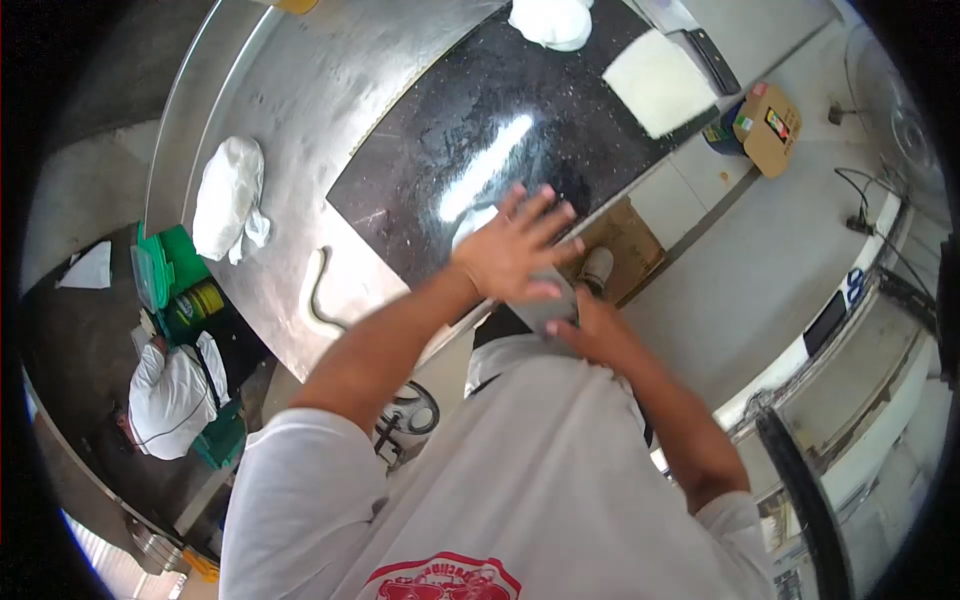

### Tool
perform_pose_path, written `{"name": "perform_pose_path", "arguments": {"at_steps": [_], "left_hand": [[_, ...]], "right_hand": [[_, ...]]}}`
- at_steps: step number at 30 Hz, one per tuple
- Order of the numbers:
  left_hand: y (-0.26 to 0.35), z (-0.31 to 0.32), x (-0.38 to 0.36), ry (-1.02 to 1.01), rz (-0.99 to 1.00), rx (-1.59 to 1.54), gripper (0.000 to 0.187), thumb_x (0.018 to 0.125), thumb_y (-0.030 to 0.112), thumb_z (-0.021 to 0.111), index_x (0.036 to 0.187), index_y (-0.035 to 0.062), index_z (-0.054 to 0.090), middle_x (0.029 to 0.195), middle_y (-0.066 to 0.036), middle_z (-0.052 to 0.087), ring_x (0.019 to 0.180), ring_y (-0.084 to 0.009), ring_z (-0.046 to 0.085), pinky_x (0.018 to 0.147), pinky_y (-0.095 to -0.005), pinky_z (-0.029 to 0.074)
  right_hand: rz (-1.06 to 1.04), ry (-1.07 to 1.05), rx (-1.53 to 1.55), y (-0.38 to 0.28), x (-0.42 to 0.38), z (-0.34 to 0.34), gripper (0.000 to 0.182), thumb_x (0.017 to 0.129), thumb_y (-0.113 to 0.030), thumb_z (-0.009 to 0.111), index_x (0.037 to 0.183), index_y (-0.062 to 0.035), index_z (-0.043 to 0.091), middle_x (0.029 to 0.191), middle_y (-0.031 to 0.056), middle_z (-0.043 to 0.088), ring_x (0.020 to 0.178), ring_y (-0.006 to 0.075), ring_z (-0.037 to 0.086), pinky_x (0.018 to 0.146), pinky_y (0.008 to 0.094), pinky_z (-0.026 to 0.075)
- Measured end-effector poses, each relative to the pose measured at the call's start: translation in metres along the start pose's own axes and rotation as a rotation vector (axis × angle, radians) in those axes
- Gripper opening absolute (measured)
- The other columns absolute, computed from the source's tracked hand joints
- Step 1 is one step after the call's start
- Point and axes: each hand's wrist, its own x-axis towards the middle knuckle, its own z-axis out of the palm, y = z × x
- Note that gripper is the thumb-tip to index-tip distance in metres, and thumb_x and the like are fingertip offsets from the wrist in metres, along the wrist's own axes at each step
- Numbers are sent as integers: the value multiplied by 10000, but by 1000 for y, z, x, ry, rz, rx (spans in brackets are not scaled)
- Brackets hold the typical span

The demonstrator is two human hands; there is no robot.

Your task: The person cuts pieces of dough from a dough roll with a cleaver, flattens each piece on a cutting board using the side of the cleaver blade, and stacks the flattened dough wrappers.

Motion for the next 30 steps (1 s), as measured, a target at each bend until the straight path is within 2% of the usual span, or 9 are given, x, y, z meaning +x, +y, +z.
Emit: {"name": "perform_pose_path", "arguments": {"at_steps": [5,8,11,15,16,19,25,28,30], "left_hand": [[-13,-10,56,57,2,116,705,927,703,504,1476,262,536,1576,-95,439,1513,-370,304,1221,-630,174],[-43,-20,71,136,-75,153,707,937,688,503,1494,253,516,1588,-113,419,1514,-382,295,1217,-638,171],[-44,-29,53,116,-67,133,719,941,689,496,1524,268,476,1616,-123,381,1515,-394,290,1219,-647,153],[-11,-5,-10,-52,-43,45,769,924,725,480,1554,286,433,1648,-85,346,1553,-375,225,1224,-661,139],[-11,-5,-4,-75,-28,-10,768,924,731,475,1549,287,440,1646,-82,349,1557,-372,217,1219,-669,143],[-36,-8,37,95,43,165,773,902,744,497,1526,289,474,1615,-94,392,1534,-375,263,1207,-691,147],[-61,-39,71,428,64,236,704,923,640,569,1468,195,546,1528,-116,491,1469,-383,359,1187,-670,212],[-65,-52,44,547,-150,88,677,915,543,654,1467,168,541,1484,-135,537,1426,-380,432,1192,-580,287],[-68,-52,1,571,-214,-28,639,925,452,684,1445,104,554,1442,-173,569,1402,-402,458,1176,-529,336]], "right_hand": [[229,-49,-106,-16,28,-62,736,804,-454,808,1289,23,529,1123,319,673,1073,481,658,916,533,523],[-57,50,-169,-14,60,-88,686,812,-425,801,1269,20,549,1130,313,673,1079,474,660,921,521,523],[-48,108,18,-20,50,-55,663,811,-400,797,1258,27,560,1139,307,673,1092,466,658,932,514,518],[-124,-27,56,-9,26,-2,718,791,-425,815,1293,15,550,1163,297,672,1113,462,649,940,529,509],[9,4,-27,-21,28,-8,718,789,-430,817,1288,10,546,1145,290,682,1095,468,655,929,533,514],[212,41,-114,-38,26,-32,707,784,-436,821,1263,2,543,1096,276,703,1053,475,669,902,543,522],[99,371,-233,-48,50,-64,572,828,-358,803,1195,2,552,1038,264,718,1005,469,684,871,533,534],[177,408,-102,-47,38,-23,508,881,-277,765,1216,14,519,1120,302,686,1048,493,658,889,524,529],[5,536,23,-43,37,37,526,887,-285,760,1215,28,494,1125,318,672,1056,501,653,896,531,520]]}}
